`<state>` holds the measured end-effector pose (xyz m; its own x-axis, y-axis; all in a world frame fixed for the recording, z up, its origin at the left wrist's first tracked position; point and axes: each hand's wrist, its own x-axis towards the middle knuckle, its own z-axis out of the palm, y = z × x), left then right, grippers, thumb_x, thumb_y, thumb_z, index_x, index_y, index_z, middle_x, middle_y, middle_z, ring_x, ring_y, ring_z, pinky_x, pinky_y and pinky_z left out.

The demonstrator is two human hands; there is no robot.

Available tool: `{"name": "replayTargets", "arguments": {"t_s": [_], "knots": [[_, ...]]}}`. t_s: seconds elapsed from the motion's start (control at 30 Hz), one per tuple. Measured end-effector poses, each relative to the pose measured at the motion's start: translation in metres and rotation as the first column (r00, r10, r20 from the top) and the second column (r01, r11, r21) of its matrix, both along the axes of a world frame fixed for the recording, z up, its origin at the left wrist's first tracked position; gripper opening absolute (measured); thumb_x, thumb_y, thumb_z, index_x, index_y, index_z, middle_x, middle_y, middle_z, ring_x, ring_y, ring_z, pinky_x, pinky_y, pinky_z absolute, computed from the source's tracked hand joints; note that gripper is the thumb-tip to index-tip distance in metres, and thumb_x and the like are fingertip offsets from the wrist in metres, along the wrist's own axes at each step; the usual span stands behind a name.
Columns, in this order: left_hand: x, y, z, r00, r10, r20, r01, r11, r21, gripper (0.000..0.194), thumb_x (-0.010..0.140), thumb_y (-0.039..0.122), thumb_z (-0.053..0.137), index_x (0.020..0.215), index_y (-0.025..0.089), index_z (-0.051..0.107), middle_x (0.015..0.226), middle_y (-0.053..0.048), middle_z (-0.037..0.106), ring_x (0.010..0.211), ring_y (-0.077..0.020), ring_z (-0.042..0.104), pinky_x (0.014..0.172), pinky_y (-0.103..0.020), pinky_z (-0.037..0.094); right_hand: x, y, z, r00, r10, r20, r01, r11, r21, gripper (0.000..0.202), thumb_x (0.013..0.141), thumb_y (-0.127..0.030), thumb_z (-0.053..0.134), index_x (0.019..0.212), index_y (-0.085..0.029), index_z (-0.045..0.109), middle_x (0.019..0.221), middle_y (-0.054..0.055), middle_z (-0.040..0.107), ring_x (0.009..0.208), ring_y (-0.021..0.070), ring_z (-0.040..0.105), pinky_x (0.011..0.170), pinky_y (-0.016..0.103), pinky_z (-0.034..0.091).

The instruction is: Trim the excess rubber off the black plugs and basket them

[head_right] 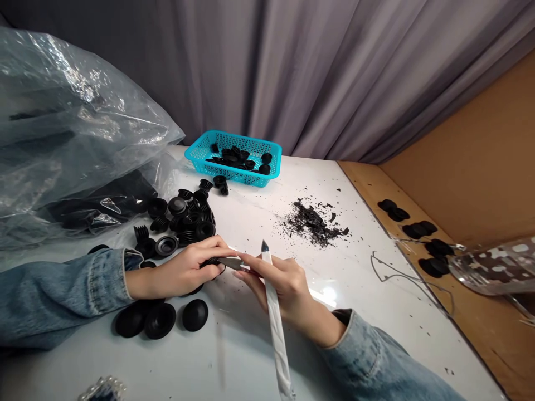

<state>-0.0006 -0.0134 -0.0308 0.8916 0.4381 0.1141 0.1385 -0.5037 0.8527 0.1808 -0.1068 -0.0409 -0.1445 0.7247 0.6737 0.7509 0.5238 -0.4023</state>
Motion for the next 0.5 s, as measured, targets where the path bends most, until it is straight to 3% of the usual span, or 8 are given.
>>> {"name": "replayTargets", "arguments": {"t_s": [0.2,0.5], "knots": [[0.0,0.0,-0.001,0.999,-0.004,0.032,0.004,1.0,0.012,0.037,0.084,0.016,0.038,0.112,0.004,0.057,0.095,-0.01,0.052,0.091,-0.0173,0.053,0.085,-0.031,0.044,0.0,-0.001,-0.007,0.999,0.017,0.033,-0.018,1.0,0.015,0.019,0.086,-0.019,0.058,0.102,-0.013,0.067,0.054,0.0,0.06,0.038,0.009,0.043,0.036,0.023,0.034],[0.0,-0.001,0.0,1.0,-0.003,0.025,0.003,1.0,0.025,0.034,0.084,0.015,0.038,0.111,0.009,0.058,0.096,-0.008,0.052,0.091,-0.0158,0.053,0.086,-0.029,0.045,0.001,-0.003,-0.01,0.999,0.012,0.048,-0.012,1.0,-0.009,0.023,0.086,-0.016,0.057,0.108,-0.014,0.064,0.057,0.0,0.058,0.041,0.0094,0.044,0.039,0.023,0.035]]}}
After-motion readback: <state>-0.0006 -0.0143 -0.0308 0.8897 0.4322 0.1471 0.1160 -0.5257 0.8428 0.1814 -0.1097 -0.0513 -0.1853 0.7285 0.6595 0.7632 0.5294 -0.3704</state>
